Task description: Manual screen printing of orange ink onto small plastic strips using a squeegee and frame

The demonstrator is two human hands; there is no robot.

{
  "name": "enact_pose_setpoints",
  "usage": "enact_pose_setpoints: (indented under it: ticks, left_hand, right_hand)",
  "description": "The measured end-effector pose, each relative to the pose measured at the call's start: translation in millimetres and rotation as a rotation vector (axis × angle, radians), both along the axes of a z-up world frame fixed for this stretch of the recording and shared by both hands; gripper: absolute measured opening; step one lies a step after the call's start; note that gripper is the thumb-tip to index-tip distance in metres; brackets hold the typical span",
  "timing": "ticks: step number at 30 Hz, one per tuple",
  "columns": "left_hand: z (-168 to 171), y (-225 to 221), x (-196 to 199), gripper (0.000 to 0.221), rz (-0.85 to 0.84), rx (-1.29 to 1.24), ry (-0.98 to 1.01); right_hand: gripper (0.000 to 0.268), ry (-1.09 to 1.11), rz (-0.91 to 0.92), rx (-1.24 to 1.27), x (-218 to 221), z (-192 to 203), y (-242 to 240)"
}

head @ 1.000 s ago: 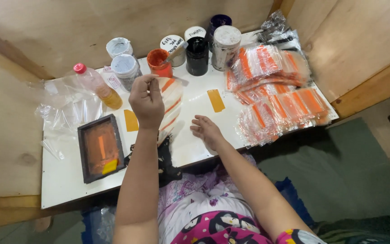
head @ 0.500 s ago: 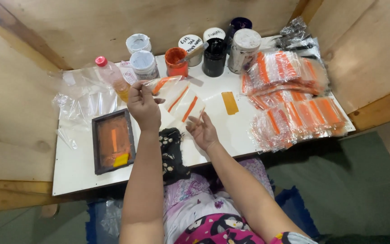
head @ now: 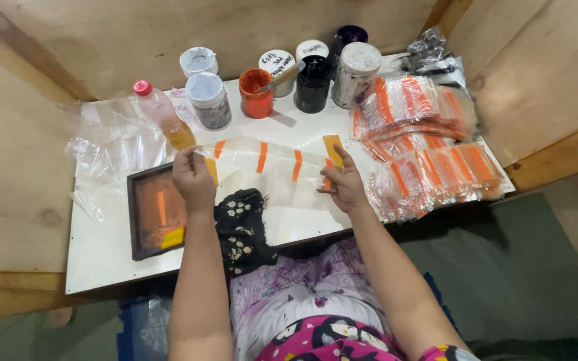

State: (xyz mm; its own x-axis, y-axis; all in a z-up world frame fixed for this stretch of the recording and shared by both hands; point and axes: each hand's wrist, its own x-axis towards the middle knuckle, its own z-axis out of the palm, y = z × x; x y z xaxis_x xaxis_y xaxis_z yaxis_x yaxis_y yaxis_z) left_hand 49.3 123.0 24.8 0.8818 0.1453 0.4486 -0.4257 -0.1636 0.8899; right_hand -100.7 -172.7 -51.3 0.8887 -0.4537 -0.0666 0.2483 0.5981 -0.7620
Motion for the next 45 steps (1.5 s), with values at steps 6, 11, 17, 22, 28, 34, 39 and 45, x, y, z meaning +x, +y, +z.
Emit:
enact_pose_setpoints:
  ticks: [6, 11, 17, 22, 28, 34, 39, 45]
  left_hand:
    - [-7.9, -14.5, -16.8, 0.01, -0.05, 0.031, -0.015]
    - [5.8, -15.4, -28.6, 0.01, -0.083, 0.013, -0.037]
    - [24.9, -20.3, -35.9, 0.01, -0.132, -0.051, -0.102]
    - [43.6, -23.4, -41.5, 0.008, -0.144, -0.083, -0.147]
    - [39.4, -15.3, -40.3, 0.008, -0.163, -0.172, -0.172]
    - [35.3, -13.5, -39.4, 0.007, -0.16, -0.203, -0.149]
    - [40.5, -21.8, -44.5, 0.011, -0.186, -0.163, -0.135]
    - [66.1, -42.7, -48.9, 0.014, -0.244, -0.091, -0.192]
  right_hand:
    - [0.03, 0.002, 0.033, -0.257, -23.5, -6.8, -41.9]
    - [0.036, -0.087, 0.111, -0.384, -41.4, 47.4, -36.8]
    - [0.048, -0.226, 0.149, -0.302, -44.8, 35.4, -40.1]
    - [0.063, -0.249, 0.097, -0.397, -44.4, 23.6, -39.7]
    - [0.067, -0.309, 0.249, 0.01, -57.4, 54.6, -17.2]
    - [0.074, -0.229, 0.206, -0.036, -59.1, 31.2, -31.0]
    - [0.042, -0.098, 0.262, 0.026, -52.5, 39.9, -14.3]
    - [0.032, 0.149, 0.115, -0.478, -36.6, 9.2, -2.0]
